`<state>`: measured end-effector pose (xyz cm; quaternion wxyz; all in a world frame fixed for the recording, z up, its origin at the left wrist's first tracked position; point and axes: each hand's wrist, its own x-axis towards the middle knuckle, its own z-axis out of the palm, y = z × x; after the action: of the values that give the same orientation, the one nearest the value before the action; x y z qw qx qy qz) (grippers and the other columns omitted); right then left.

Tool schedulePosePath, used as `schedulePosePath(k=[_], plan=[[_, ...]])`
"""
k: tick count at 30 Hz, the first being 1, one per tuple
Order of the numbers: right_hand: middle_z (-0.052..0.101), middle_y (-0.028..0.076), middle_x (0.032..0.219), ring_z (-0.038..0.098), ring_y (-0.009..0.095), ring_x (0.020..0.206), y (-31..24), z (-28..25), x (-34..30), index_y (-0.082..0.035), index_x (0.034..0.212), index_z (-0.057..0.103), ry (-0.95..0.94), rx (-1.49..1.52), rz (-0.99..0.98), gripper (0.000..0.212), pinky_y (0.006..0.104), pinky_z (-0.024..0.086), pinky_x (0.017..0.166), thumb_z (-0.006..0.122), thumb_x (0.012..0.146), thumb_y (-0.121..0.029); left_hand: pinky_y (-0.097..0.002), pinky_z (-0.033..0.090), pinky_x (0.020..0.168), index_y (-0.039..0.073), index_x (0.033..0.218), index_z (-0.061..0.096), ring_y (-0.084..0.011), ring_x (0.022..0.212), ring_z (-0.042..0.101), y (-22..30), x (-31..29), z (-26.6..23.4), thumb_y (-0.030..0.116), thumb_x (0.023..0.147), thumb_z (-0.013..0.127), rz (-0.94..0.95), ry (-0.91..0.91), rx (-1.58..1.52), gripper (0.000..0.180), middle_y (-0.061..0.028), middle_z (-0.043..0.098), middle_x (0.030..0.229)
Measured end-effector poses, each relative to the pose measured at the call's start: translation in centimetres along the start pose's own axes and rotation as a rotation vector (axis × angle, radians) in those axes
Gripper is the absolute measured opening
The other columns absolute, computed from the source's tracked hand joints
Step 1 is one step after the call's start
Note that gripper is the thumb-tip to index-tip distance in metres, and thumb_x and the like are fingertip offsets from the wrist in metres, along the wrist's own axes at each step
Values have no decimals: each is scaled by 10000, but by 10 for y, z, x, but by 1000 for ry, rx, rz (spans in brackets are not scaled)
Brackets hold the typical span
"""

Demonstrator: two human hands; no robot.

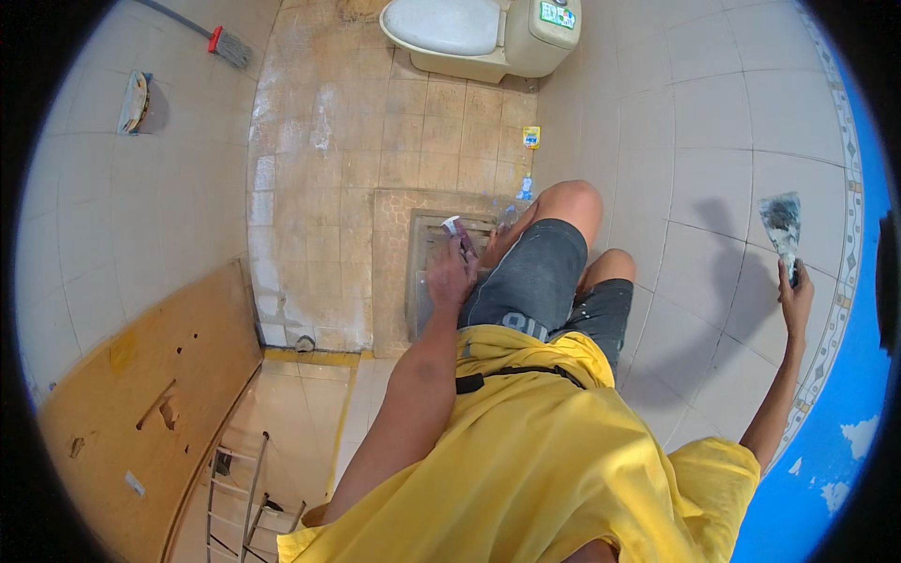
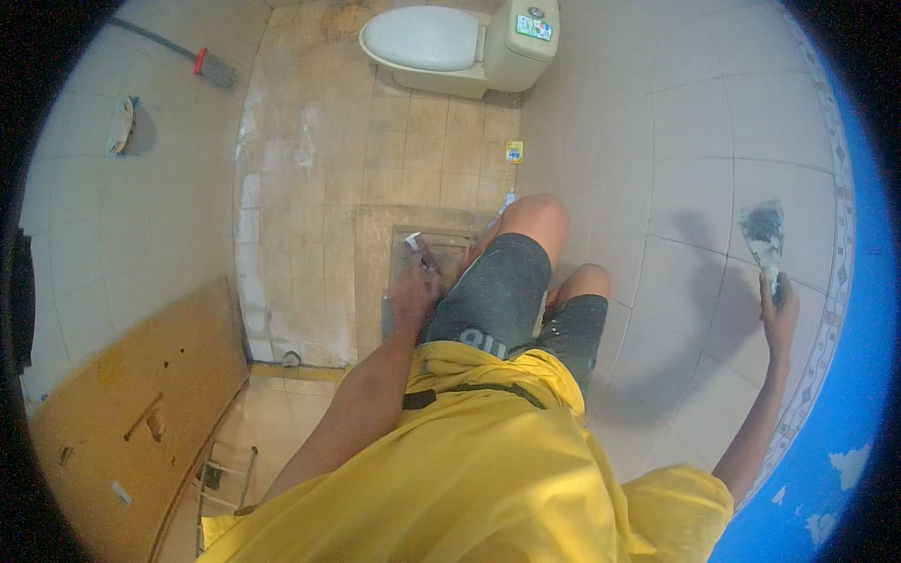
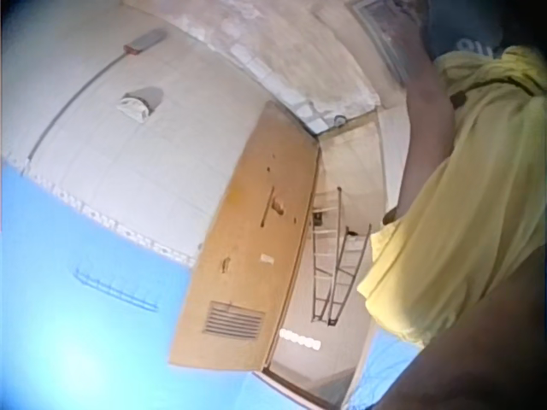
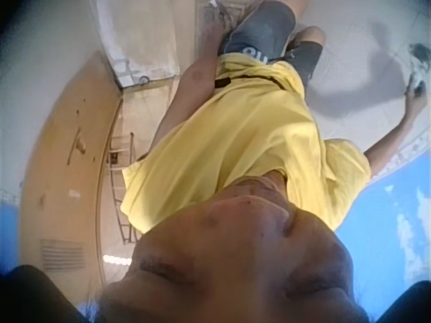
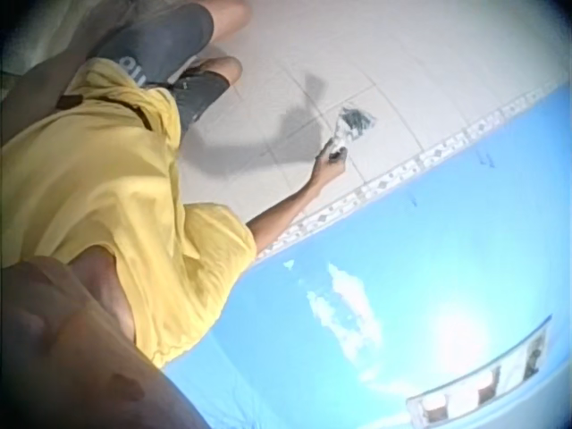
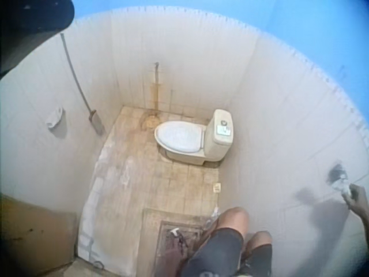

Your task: The person scrapes a blue-painted wall with a putty knife to remove loose paint. They briefly walk to a nearby counter to retrieve a sanding block, then return to continue scraping the same wall area.

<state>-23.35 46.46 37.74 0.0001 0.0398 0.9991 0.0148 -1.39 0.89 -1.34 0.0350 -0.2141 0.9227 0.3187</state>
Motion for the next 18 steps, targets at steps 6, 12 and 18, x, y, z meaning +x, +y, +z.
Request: schedulePosePath(k=[6, 12, 18], plan=[[592, 142, 655, 540, 155, 518, 50, 13, -5, 100, 1170, 562, 47, -35, 19, 486, 306, 441, 506, 569, 938, -326, -459, 469, 710, 80, 1147, 508, -351, 806, 612, 5, 0, 1, 253, 812, 590, -1, 16, -65, 386, -147, 618, 913], [639, 257, 769, 626, 238, 639, 81, 20, -17, 107, 1138, 571, 171, -85, -53, 439, 323, 479, 615, 580, 931, -280, -485, 470, 701, 115, 1184, 493, -376, 783, 613, 16, -5, 3, 251, 805, 594, -138, -42, 4, 414, -157, 629, 922], [619, 215, 677, 611, 283, 545, 69, 28, -20, 87, 1082, 605, 273, -133, -165, 392, 344, 465, 544, 650, 881, -246, -496, 460, 716, 93, 1246, 454, -407, 806, 603, 21, -3, 1, 206, 796, 569, -107, 23, 95, 478, -201, 626, 946]])
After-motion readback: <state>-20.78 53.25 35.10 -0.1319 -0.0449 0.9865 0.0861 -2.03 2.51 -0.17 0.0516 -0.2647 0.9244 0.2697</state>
